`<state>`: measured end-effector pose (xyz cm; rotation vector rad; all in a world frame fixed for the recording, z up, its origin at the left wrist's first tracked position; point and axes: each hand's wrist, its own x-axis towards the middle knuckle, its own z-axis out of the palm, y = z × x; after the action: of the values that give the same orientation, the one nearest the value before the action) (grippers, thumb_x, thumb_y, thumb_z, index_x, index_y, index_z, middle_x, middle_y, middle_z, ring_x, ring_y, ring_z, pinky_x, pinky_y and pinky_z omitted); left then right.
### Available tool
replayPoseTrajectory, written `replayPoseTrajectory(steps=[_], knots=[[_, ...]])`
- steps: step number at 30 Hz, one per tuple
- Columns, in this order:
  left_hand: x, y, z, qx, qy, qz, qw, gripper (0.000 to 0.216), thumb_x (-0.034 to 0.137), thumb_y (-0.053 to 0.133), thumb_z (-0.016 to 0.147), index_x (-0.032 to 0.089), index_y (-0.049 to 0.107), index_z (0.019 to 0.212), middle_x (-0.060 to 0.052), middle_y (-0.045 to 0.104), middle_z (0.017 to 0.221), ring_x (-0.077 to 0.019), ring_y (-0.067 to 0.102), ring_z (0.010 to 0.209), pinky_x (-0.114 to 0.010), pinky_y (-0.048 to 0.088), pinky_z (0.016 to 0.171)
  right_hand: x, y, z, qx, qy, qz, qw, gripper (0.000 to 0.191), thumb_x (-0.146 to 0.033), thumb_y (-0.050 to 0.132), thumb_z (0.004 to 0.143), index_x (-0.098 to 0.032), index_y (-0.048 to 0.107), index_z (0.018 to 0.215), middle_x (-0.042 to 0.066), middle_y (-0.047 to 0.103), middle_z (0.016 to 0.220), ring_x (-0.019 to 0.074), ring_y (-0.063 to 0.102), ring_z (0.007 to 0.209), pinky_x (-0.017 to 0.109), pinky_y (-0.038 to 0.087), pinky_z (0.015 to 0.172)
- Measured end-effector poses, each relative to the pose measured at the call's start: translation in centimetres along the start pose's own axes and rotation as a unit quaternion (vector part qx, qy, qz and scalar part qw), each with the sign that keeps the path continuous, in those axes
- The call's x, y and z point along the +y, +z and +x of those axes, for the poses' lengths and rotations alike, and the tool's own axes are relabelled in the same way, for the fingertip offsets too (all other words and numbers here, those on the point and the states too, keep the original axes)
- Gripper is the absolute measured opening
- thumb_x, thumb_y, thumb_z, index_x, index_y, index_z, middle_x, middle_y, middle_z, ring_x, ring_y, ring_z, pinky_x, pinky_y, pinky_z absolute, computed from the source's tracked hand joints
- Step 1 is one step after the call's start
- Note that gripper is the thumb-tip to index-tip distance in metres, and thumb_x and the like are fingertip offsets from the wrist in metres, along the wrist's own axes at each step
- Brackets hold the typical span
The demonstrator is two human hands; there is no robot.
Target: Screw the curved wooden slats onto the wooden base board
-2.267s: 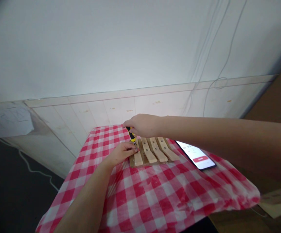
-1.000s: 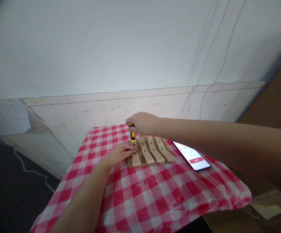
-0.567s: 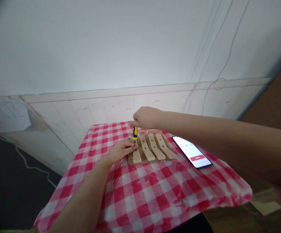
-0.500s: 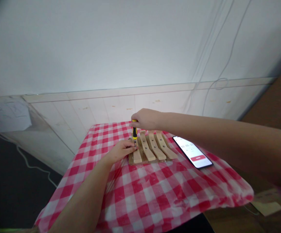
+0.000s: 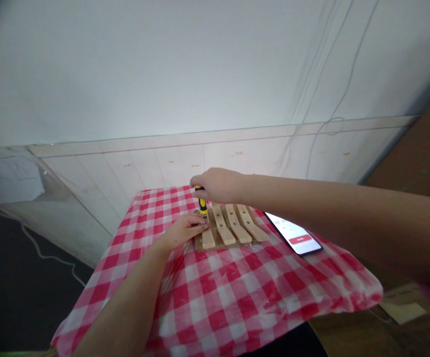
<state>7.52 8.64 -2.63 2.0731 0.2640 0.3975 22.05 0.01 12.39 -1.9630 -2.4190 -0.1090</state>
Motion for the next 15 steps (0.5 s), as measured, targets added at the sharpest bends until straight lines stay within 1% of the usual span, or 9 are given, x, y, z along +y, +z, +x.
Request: replayPoseTrajectory(steps=[2, 3, 5, 7, 9, 11, 13, 15], knots=[[0.1, -0.1, 0.0, -0.005, -0.001, 0.013, 1.000, 0.027, 0.030, 0.055, 0.084, 0.011, 0.067, 0.070, -0.004, 0.063, 0.075, -0.0128, 0.053, 0.071, -0.022, 0.041, 0.065, -0.1, -0.2, -0.3, -0.008, -0.034, 0.034, 0.999, 0.034, -0.026, 0.044, 0.088, -0.018, 0.061, 0.117, 0.008, 0.071, 0.098, 0.0167, 0.061, 0.079, 0.026, 0.036, 0.063], [0.1, -0.1, 0.0, -0.005, -0.004, 0.016, 1.000, 0.027, 0.030, 0.055, 0.084, 0.011, 0.067, 0.069, -0.004, 0.063, 0.074, -0.0128, 0.053, 0.071, -0.022, 0.041, 0.065, -0.1, -0.4, -0.5, -0.014, -0.041, 0.041, 0.998, 0.035, -0.024, 0.045, 0.087, -0.018, 0.061, 0.118, 0.007, 0.071, 0.097, 0.0157, 0.061, 0.076, 0.025, 0.036, 0.063], [0.1, -0.1, -0.1, -0.006, -0.012, 0.011, 1.000, 0.026, 0.030, 0.056, 0.084, 0.011, 0.068, 0.070, -0.004, 0.064, 0.075, -0.0128, 0.053, 0.071, -0.022, 0.041, 0.065, -0.1, -1.0, -0.6, -0.030, -0.031, 0.030, 0.999, 0.031, -0.025, 0.046, 0.086, -0.017, 0.065, 0.109, 0.007, 0.071, 0.087, 0.0146, 0.058, 0.068, 0.026, 0.035, 0.059], [0.1, -0.2, -0.2, -0.007, -0.023, -0.002, 1.000, 0.024, 0.030, 0.057, 0.084, 0.011, 0.070, 0.076, -0.004, 0.066, 0.077, -0.0130, 0.055, 0.071, -0.022, 0.042, 0.064, 0.0, -1.4, -0.5, -0.042, -0.008, -0.004, 0.999, 0.030, -0.036, 0.047, 0.086, -0.016, 0.069, 0.094, 0.007, 0.069, 0.075, 0.0146, 0.054, 0.060, 0.027, 0.032, 0.055], [0.1, -0.2, -0.3, -0.010, -0.035, -0.012, 0.999, 0.023, 0.030, 0.058, 0.084, 0.012, 0.072, 0.082, -0.004, 0.068, 0.081, -0.0134, 0.056, 0.072, -0.022, 0.043, 0.065, 0.2, -1.3, -0.2, -0.041, 0.007, -0.041, 0.998, 0.040, -0.048, 0.047, 0.086, -0.015, 0.069, 0.080, 0.008, 0.066, 0.067, 0.0155, 0.051, 0.056, 0.028, 0.029, 0.053], [0.1, -0.2, -0.3, -0.011, -0.047, -0.014, 0.999, 0.024, 0.031, 0.057, 0.084, 0.012, 0.072, 0.083, -0.005, 0.069, 0.081, -0.0134, 0.057, 0.072, -0.022, 0.044, 0.065, 0.3, -0.9, 0.0, -0.028, 0.008, -0.052, 0.998, 0.044, -0.051, 0.044, 0.086, -0.015, 0.068, 0.076, 0.008, 0.065, 0.065, 0.0160, 0.050, 0.056, 0.029, 0.028, 0.053], [0.2, -0.2, -0.3, -0.008, -0.051, -0.012, 0.999, 0.024, 0.031, 0.058, 0.084, 0.011, 0.072, 0.082, -0.005, 0.069, 0.080, -0.0135, 0.058, 0.072, -0.022, 0.044, 0.066, 0.3, -0.3, -0.1, -0.012, -0.005, -0.026, 1.000, 0.039, -0.044, 0.042, 0.088, -0.015, 0.068, 0.083, 0.009, 0.067, 0.070, 0.0159, 0.052, 0.058, 0.029, 0.029, 0.055], [0.2, -0.2, -0.3, -0.002, -0.051, -0.012, 0.999, 0.024, 0.031, 0.058, 0.083, 0.011, 0.072, 0.081, -0.005, 0.069, 0.082, -0.0139, 0.058, 0.074, -0.022, 0.045, 0.067, 0.2, -0.1, -0.4, -0.004, -0.025, 0.017, 1.000, 0.034, -0.037, 0.044, 0.088, -0.016, 0.068, 0.098, 0.008, 0.070, 0.082, 0.0159, 0.056, 0.066, 0.028, 0.033, 0.058]])
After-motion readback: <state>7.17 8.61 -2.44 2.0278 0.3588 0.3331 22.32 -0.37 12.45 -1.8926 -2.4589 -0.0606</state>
